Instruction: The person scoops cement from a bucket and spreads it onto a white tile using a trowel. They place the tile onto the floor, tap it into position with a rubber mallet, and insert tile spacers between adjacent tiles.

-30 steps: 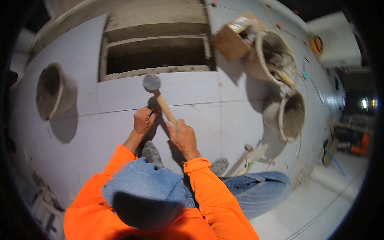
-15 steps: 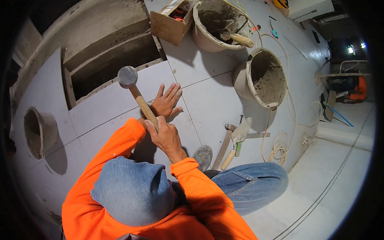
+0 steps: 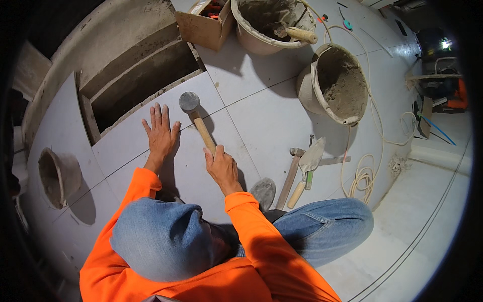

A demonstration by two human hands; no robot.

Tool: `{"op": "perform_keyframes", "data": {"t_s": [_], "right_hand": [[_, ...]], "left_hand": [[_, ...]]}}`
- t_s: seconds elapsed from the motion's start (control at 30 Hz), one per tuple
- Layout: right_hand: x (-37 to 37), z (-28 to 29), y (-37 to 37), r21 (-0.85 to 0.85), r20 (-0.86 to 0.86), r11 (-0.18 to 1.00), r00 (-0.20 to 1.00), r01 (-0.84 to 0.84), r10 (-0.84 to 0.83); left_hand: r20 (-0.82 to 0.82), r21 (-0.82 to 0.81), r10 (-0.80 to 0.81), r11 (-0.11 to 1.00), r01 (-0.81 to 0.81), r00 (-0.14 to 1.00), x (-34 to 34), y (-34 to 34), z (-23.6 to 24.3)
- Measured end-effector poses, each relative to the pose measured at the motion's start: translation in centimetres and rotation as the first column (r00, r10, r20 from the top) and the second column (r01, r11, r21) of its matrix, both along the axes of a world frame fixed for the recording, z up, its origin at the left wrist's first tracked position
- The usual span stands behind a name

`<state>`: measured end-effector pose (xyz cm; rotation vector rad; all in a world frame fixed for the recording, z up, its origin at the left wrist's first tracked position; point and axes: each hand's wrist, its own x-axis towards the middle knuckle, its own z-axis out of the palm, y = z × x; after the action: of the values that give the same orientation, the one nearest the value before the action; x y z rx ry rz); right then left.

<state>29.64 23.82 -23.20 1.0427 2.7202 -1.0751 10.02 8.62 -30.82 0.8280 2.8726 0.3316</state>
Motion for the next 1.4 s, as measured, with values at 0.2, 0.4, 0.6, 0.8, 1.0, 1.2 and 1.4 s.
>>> {"op": "perform_keyframes", "data": {"t_s": [0.2, 0.4, 0.6, 0.8, 1.0, 1.2, 1.4], "right_hand": [[-0.1, -0.3, 0.0, -0.014, 0.041, 1.0, 0.999, -0.019, 0.02], [-0.3, -0.3, 0.0, -0.013, 0.046, 0.997, 0.996, -0.081, 0.081], [-0.5, -0.2, -0.4, 0.001, 0.127, 0.998, 0.99, -0.069, 0.068], [0.2, 0.1, 0.7, 0.005, 0.094, 0.999, 0.995, -0.035, 0.034], [1.5, -0.8, 3.2, 0.049, -0.022, 0.955, 0.957, 0.291, -0.29], [3.9, -1.3, 7.6, 0.005, -0.014, 0.871, 0.871, 0.492, -0.492], [4.5, -0.7, 8.1, 0.027, -0.044, 0.875, 0.875, 0.483, -0.482]], "left_hand": [[-0.005, -0.002, 0.0, 1.0, 0.0, 1.0, 0.0, 0.2, 0.4], [-0.016, -0.005, -0.001, 1.0, 0.001, 1.0, 0.0, 0.2, 0.2], [-0.007, 0.015, 0.007, 1.0, -0.007, 1.0, 0.1, 0.2, 0.2], [0.038, 0.008, 0.015, 1.0, -0.015, 0.999, 0.1, 0.2, 0.5], [0.039, -0.018, -0.007, 1.0, 0.007, 0.999, 0.2, 3.2, 0.5], [0.103, 0.1, -0.118, 0.989, 0.108, 0.988, 0.1, 14.3, -1.0], [0.174, 0.116, -0.035, 0.993, 0.015, 0.984, 0.4, 15.8, 0.0]]}}
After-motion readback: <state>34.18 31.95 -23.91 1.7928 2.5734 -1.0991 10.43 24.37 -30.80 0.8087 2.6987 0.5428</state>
